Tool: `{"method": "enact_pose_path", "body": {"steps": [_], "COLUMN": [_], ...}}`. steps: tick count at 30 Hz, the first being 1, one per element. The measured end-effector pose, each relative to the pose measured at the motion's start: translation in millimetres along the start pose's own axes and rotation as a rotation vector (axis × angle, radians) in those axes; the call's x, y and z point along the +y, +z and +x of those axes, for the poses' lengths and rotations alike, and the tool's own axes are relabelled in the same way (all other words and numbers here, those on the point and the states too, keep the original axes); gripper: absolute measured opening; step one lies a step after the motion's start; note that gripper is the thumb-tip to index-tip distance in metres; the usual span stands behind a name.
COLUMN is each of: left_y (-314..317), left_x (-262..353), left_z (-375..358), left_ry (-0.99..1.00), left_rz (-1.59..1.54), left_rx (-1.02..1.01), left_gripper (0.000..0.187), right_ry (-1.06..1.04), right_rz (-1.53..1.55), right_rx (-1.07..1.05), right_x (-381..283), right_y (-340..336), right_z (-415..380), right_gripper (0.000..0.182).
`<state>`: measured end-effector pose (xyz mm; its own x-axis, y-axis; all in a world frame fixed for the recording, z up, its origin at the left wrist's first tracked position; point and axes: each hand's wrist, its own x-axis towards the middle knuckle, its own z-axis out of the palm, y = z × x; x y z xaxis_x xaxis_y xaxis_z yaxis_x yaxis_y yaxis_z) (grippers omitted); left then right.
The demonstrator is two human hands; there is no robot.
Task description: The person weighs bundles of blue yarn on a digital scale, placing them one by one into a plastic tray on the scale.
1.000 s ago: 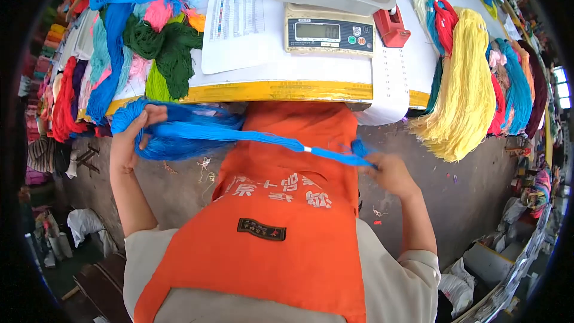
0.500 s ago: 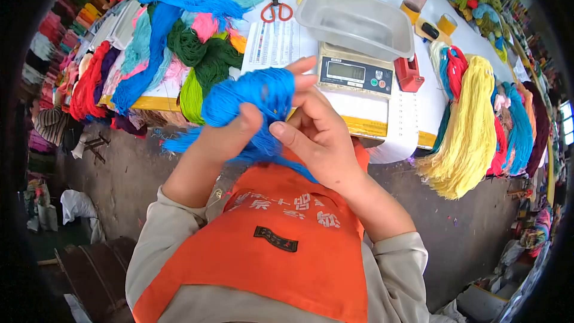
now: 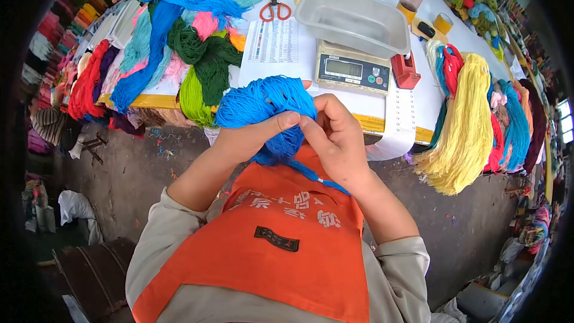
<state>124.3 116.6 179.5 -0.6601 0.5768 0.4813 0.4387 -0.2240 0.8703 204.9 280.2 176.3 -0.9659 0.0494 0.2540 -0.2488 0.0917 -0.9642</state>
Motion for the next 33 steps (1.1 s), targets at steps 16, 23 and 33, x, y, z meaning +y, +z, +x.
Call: {"method": "enact_pose_path", "body": {"steps": [16,23,33], "left_y": [-35.2,-187.2,-482.3], "left_x": [11.5,22.3,7.7], "left_z": [-18.1,-24.9,-111.8], "left_ry": [-0.566,-0.31,-0.315], "left_rz": [-0.549,-0.967,-0.694], "left_rx": [-0.059,0.365,0.893], "left_gripper": [0.018,0.016,0.021], "right_ry": [0.334,0.417,0.671], "right_rz": [0.444,0.446,0.006], "right_rx": [-0.06,0.314,0.637], "right_x": [0.5,37.2,108.2], "right_y": [-31.5,-109.1,-252.2], "right_z": [-16.5,-67.0,-158.1], "right_gripper": [0.02,0.021,0.025]}}
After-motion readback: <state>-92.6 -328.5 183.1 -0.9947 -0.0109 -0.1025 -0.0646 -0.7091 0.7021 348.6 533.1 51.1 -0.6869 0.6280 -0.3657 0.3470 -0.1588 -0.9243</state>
